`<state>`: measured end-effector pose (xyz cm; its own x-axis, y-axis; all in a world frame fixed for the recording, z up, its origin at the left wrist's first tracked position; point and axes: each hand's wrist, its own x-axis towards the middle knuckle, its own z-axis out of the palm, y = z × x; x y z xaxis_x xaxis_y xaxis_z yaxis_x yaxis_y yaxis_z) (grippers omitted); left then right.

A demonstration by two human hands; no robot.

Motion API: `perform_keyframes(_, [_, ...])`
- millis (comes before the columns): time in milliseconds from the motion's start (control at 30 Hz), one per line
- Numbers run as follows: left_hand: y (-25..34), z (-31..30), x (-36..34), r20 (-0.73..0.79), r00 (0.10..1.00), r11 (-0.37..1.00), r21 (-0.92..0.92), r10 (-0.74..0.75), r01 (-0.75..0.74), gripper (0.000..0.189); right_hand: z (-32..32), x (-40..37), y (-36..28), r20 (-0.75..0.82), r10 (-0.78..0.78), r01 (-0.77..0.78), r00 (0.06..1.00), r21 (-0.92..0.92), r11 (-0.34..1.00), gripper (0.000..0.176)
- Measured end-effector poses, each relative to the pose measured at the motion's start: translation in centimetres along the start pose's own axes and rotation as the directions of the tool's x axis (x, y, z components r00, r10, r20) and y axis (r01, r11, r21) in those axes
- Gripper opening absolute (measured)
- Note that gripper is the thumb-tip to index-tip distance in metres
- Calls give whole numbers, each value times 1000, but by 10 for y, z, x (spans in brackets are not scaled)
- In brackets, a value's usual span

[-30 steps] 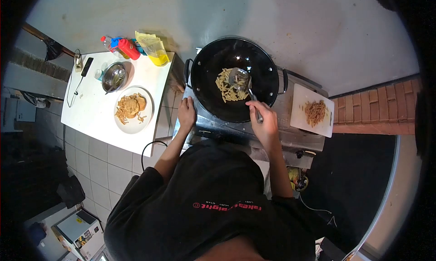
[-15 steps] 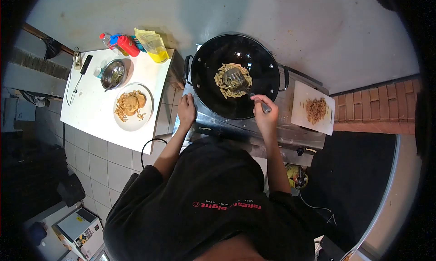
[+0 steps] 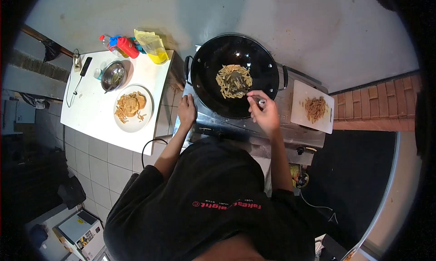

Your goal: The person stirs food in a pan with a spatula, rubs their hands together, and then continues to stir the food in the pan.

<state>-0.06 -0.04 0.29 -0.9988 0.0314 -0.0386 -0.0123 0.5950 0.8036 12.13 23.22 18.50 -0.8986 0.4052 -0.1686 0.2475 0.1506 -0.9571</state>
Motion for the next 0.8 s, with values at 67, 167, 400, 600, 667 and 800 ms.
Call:
perform_keyframes(67, [1, -1, 0, -2, 1000, 1000, 6, 3, -3, 46, -3, 4, -5, -5, 1, -1, 1000, -41, 999, 13])
perform_keyframes(167, [-1, 0, 0, -2, 1000, 1000, -1, -3, 3, 47, -6, 6, -13, 5, -185, 184, 983, -142, 973, 15])
perform_keyframes(400, [-1, 0, 0, -9, 999, 999, 25, 46, -46, 48, -15, 9, -33, -18, -256, 246, 967, -220, 944, 13])
perform_keyframes(600, [5, -3, -1, -5, 1000, 1000, 8, 1, -1, 48, -9, 25, -8, 75, -280, 289, 957, -168, 943, 9])
perform_keyframes(667, [2, -1, -1, -32, 999, 1000, 23, -3, 4, 49, -5, 26, 0, 75, -280, 289, 957, -170, 942, 9])
perform_keyframes(800, [5, -5, -1, 2, 1000, 1000, -6, -21, 21, 50, 3, 7, -5, 73, -247, 258, 966, -209, 943, 10])
